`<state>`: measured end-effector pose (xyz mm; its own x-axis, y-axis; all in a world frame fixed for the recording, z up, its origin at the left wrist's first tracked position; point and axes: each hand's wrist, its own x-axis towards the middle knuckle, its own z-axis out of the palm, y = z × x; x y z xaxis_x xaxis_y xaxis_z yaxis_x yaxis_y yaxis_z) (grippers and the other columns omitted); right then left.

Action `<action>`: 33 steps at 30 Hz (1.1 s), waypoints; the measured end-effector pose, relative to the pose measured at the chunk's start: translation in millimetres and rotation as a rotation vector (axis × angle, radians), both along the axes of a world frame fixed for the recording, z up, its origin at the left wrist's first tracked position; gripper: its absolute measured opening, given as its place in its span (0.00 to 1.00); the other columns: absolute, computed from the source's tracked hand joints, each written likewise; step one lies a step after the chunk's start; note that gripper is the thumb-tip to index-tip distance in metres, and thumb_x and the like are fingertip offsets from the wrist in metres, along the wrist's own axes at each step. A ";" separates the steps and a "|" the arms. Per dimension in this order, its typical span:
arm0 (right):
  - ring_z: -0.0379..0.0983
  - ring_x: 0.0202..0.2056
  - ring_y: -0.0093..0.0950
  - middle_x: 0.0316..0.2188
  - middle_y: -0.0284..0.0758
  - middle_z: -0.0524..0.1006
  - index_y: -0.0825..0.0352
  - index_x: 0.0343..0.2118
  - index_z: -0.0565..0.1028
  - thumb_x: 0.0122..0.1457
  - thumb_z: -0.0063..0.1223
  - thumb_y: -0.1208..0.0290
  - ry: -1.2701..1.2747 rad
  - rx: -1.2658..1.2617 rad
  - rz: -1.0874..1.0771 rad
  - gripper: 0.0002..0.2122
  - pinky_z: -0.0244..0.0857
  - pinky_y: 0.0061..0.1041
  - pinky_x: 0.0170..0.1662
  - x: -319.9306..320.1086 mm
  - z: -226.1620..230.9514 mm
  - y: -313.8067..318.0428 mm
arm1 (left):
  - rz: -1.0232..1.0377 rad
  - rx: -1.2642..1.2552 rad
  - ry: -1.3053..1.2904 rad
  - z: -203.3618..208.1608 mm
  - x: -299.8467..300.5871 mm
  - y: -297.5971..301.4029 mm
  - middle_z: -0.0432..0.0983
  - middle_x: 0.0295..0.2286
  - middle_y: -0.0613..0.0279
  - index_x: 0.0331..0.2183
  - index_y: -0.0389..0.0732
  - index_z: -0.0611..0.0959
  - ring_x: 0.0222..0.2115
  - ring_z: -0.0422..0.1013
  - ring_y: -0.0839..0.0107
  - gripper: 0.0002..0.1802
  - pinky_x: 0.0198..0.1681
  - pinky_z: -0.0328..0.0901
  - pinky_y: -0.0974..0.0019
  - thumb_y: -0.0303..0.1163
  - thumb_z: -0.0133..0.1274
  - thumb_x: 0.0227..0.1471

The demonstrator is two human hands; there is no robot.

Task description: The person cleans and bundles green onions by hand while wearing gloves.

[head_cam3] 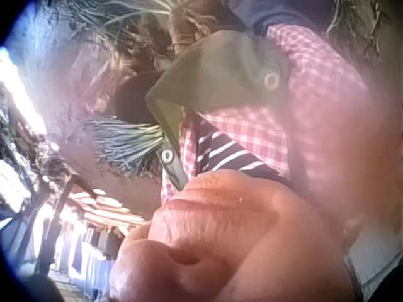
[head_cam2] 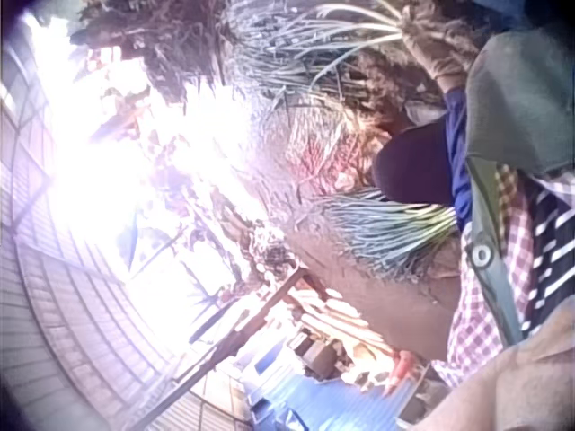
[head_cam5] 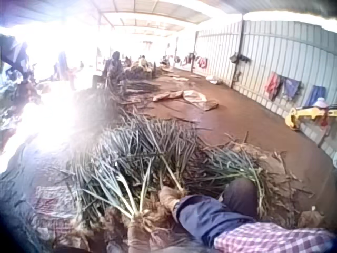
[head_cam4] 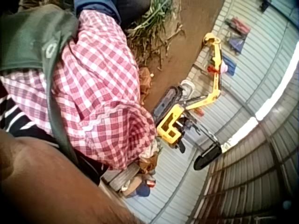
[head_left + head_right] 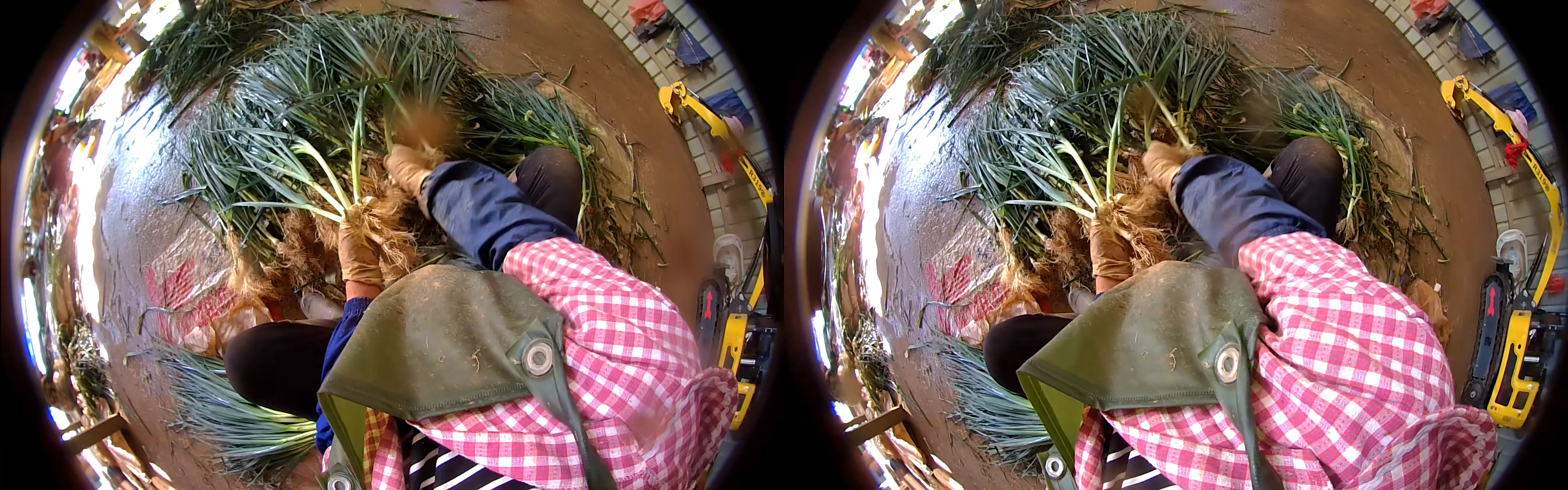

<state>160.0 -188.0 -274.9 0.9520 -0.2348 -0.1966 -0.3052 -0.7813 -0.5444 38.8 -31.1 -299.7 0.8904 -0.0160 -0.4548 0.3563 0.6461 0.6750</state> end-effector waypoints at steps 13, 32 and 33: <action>0.75 0.33 0.33 0.36 0.47 0.76 0.74 0.46 0.67 0.57 0.48 0.55 0.529 1.633 0.074 0.24 0.72 0.30 0.32 -15.9 20.0 30.0 | 0.114 -0.282 0.018 40.0 -13.8 7.7 0.75 0.25 0.55 0.35 0.35 0.77 0.18 0.70 0.65 0.17 0.23 0.68 0.64 0.40 0.48 0.52; 0.66 0.16 0.13 0.21 0.29 0.75 0.67 0.32 0.73 0.60 0.47 0.63 -0.011 1.314 0.363 0.11 0.56 0.10 0.15 -69.3 66.8 30.8 | 0.135 -0.607 -0.099 53.4 -8.1 16.2 0.68 0.19 0.65 0.35 0.36 0.74 0.17 0.61 0.72 0.14 0.20 0.59 0.68 0.38 0.46 0.53; 0.67 0.17 0.12 0.21 0.29 0.75 0.66 0.31 0.73 0.60 0.47 0.64 -0.007 1.344 0.401 0.10 0.56 0.09 0.15 -72.2 90.0 18.8 | 0.128 -0.624 -0.103 45.7 -7.8 14.1 0.68 0.19 0.65 0.36 0.35 0.74 0.16 0.61 0.73 0.15 0.20 0.59 0.68 0.38 0.46 0.53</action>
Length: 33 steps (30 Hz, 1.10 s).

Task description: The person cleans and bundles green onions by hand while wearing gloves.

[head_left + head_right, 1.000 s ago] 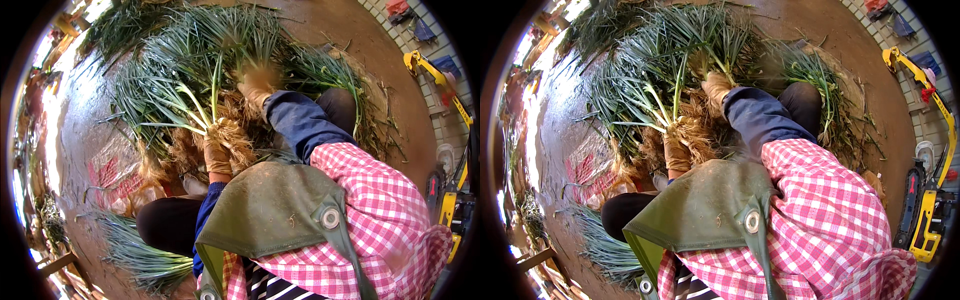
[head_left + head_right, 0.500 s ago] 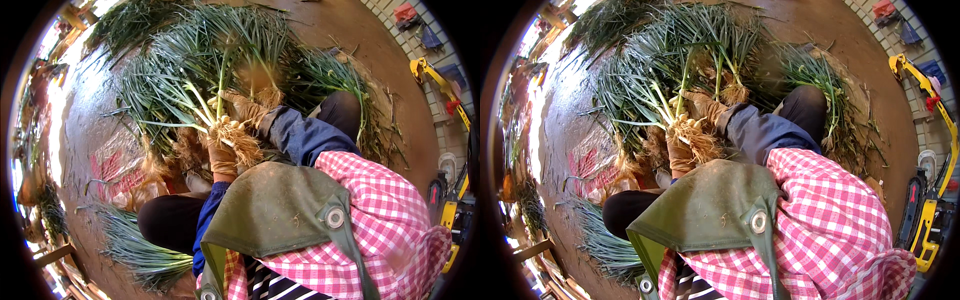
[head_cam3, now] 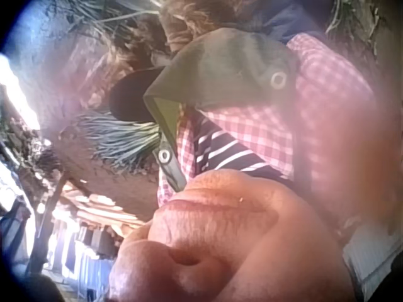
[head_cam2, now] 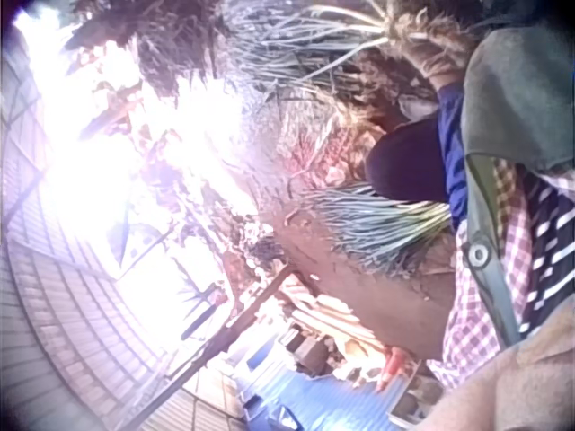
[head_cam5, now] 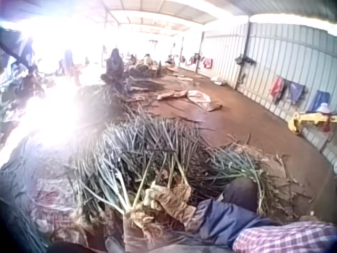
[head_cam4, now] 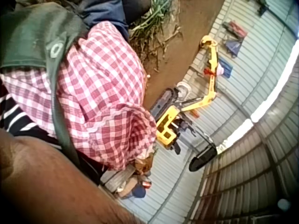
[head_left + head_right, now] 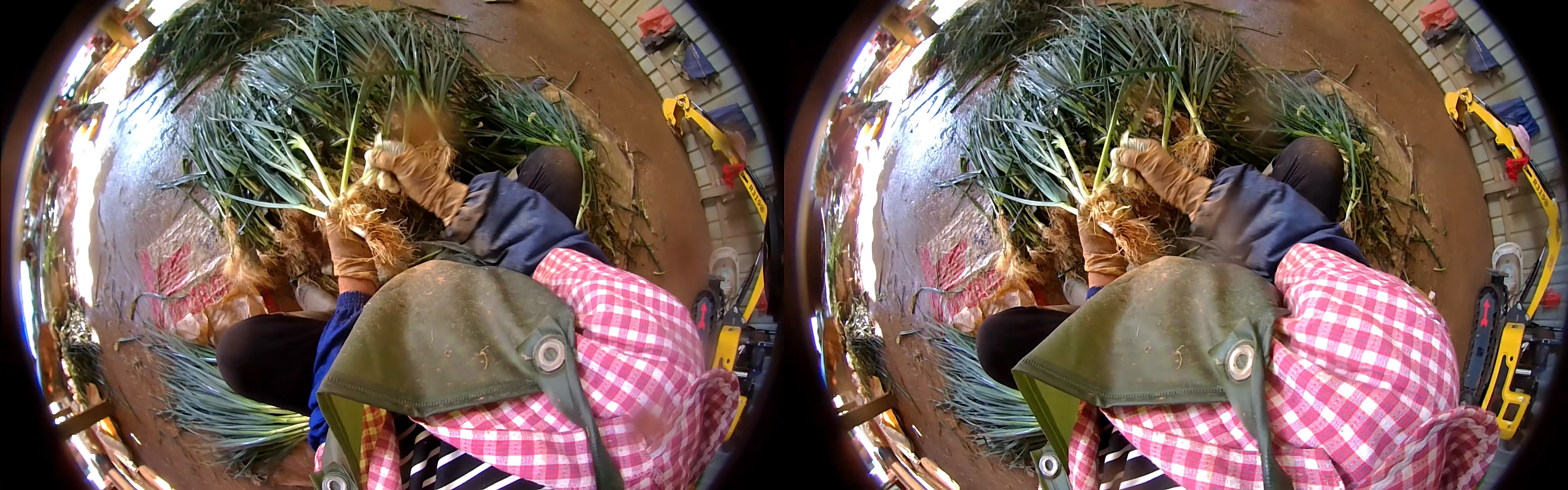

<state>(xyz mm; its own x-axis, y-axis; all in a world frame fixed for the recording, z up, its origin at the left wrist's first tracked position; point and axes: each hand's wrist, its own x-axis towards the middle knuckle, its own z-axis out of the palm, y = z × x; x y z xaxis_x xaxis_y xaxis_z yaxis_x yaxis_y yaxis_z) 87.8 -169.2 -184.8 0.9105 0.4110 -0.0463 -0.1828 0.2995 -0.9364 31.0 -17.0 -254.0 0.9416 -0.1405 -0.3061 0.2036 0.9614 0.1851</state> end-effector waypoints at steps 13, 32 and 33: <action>0.69 0.33 0.28 0.32 0.35 0.74 0.67 0.39 0.71 0.58 0.46 0.64 -0.173 -0.943 -0.019 0.12 0.65 0.28 0.38 54.9 -30.4 -11.5 | -0.174 0.605 0.099 -23.2 -4.6 1.1 0.73 0.24 0.64 0.36 0.35 0.78 0.16 0.67 0.74 0.15 0.11 0.62 0.72 0.37 0.49 0.52; 0.76 0.31 0.34 0.28 0.36 0.78 0.63 0.31 0.78 0.51 0.50 0.67 -0.644 -1.806 0.366 0.08 0.66 0.36 0.29 60.2 -34.3 62.1 | -0.147 1.162 0.248 -21.0 1.0 -9.9 0.70 0.13 0.61 0.23 0.29 0.79 0.07 0.65 0.70 0.11 0.09 0.58 0.69 0.29 0.58 0.41; 0.75 0.30 0.33 0.27 0.36 0.78 0.63 0.29 0.78 0.51 0.50 0.68 -0.673 -1.714 0.399 0.07 0.66 0.35 0.29 60.0 -34.4 59.2 | -0.138 1.138 0.212 -18.8 1.1 -11.8 0.70 0.13 0.61 0.23 0.29 0.78 0.07 0.65 0.70 0.12 0.09 0.58 0.68 0.31 0.57 0.42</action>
<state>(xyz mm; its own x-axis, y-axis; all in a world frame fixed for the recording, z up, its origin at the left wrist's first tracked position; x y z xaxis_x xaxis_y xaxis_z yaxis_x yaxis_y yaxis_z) 147.9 -109.9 -219.2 0.8245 0.4766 -0.3050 0.4795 -0.8747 -0.0709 32.2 -28.8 -272.8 0.8546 0.2191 -0.4708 0.4240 0.2290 0.8762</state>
